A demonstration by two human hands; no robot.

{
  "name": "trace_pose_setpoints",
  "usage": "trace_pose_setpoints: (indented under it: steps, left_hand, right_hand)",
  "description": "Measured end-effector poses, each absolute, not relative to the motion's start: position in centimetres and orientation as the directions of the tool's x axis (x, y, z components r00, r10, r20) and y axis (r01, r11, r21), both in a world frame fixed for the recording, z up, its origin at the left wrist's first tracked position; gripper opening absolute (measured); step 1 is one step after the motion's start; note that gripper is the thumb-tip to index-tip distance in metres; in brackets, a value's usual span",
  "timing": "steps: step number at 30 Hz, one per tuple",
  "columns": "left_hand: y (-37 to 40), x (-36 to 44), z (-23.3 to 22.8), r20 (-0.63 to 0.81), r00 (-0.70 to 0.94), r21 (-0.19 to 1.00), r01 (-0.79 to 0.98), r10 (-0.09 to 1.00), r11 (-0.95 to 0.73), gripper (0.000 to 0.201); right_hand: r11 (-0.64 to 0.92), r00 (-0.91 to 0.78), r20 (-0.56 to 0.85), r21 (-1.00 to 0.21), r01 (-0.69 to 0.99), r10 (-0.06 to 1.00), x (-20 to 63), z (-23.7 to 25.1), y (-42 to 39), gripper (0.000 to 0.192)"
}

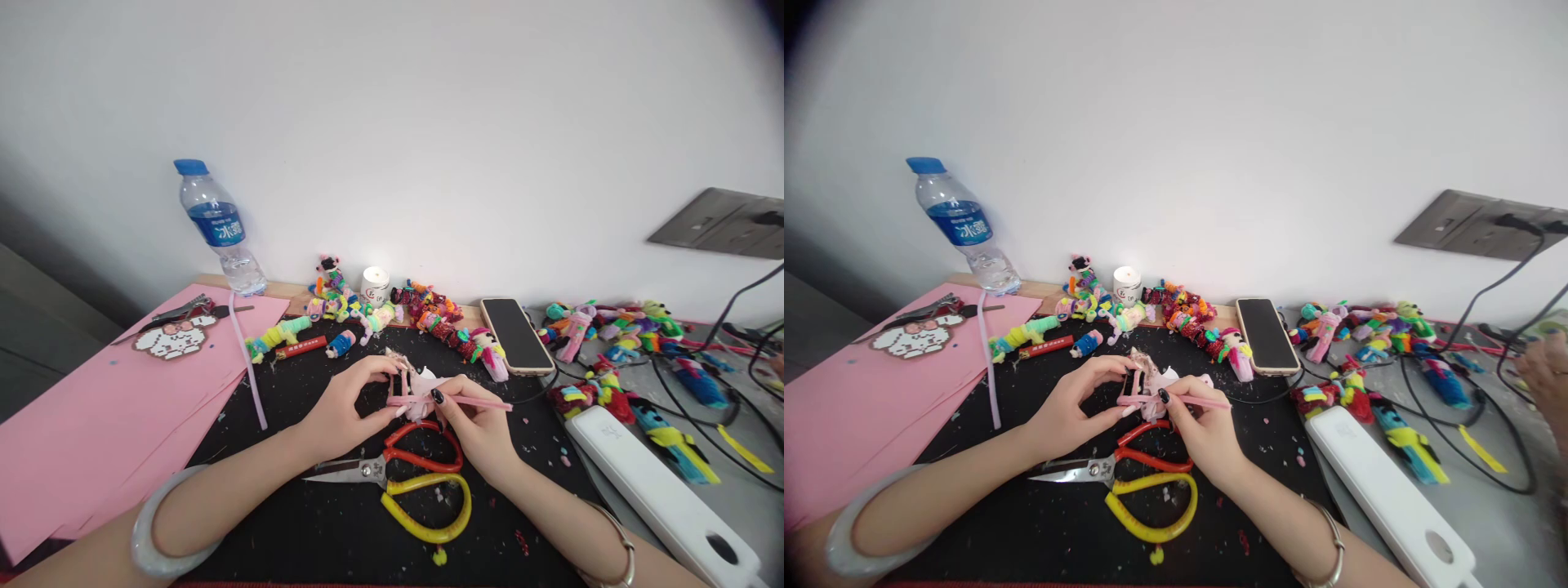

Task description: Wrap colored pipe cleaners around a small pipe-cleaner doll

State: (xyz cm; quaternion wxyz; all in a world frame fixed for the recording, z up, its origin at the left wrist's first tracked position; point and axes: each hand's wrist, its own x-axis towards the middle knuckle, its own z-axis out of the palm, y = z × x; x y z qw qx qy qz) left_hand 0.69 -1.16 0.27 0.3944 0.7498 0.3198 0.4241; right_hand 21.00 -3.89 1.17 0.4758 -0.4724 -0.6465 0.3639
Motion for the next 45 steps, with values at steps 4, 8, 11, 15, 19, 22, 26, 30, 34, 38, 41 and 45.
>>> trace_pose_setpoints:
  steps: [4, 8, 11, 15, 19, 22, 26, 30, 34, 38, 41, 45]
  left_hand:
    - [-1.23, 0.75, 0.26, 0.379, 0.417, 0.879, 0.119, 0.826, -0.463, 0.03]
    - [-1.29, 0.83, 0.29, 0.354, 0.405, 0.904, 0.084, 0.843, -0.42, 0.027]
    - [-1.28, 0.87, 0.42, 0.329, 0.399, 0.925, 0.048, 0.856, -0.378, 0.027]
    - [-1.27, 0.93, 0.56, 0.289, 0.412, 0.938, 0.057, 0.864, -0.341, 0.029]
    - [-1.3, 1.02, 0.5, 0.261, 0.442, 0.947, 0.053, 0.858, -0.316, 0.029]
    - [-1.24, 1.02, 0.4, 0.269, 0.448, 0.945, 0.051, 0.853, -0.324, 0.03]
    - [-1.11, 0.98, 0.29, 0.277, 0.443, 0.943, 0.046, 0.853, -0.33, 0.03]
    - [-1.07, 1.05, 0.16, 0.277, 0.451, 0.941, 0.049, 0.848, -0.334, 0.034]
    - [-1.12, 1.1, 0.12, 0.279, 0.459, 0.936, 0.068, 0.844, -0.347, 0.037]
    - [-1.2, 1.05, 0.35, 0.282, 0.459, 0.933, 0.073, 0.842, -0.353, 0.036]
    - [-1.26, 1.03, 0.57, 0.283, 0.45, 0.934, 0.072, 0.847, -0.351, 0.034]
    - [-1.34, 1.08, 0.75, 0.284, 0.44, 0.934, 0.074, 0.852, -0.35, 0.03]
  right_hand:
    - [0.332, -0.13, 0.307, -0.893, 0.303, 0.943, 21.06, 1.15, -3.95, 0.02]
    - [0.367, -0.155, 0.334, -0.867, 0.335, 0.93, 21.16, 0.91, -3.99, 0.018]
    - [0.398, -0.168, 0.361, -0.844, 0.36, 0.917, 21.29, 0.77, -4.03, 0.015]
    - [0.442, -0.204, 0.392, -0.801, 0.404, 0.897, 21.44, 0.78, -4.06, 0.014]
    - [0.474, -0.287, 0.378, -0.724, 0.501, 0.88, 21.5, 0.87, -4.08, 0.023]
    - [0.486, -0.313, 0.372, -0.683, 0.545, 0.874, 21.53, 0.92, -4.15, 0.032]
    - [0.514, -0.334, 0.39, -0.658, 0.551, 0.858, 21.47, 0.98, -4.28, 0.032]
    - [0.532, -0.373, 0.382, -0.659, 0.531, 0.846, 21.33, 1.07, -4.39, 0.03]
    - [0.535, -0.388, 0.372, -0.65, 0.539, 0.843, 21.32, 1.13, -4.41, 0.031]
    - [0.545, -0.397, 0.377, -0.64, 0.542, 0.837, 21.31, 1.19, -4.37, 0.031]
    - [0.574, -0.419, 0.396, -0.627, 0.527, 0.817, 21.26, 1.22, -4.38, 0.029]
    - [0.61, -0.451, 0.415, -0.603, 0.515, 0.79, 21.21, 1.13, -4.38, 0.027]
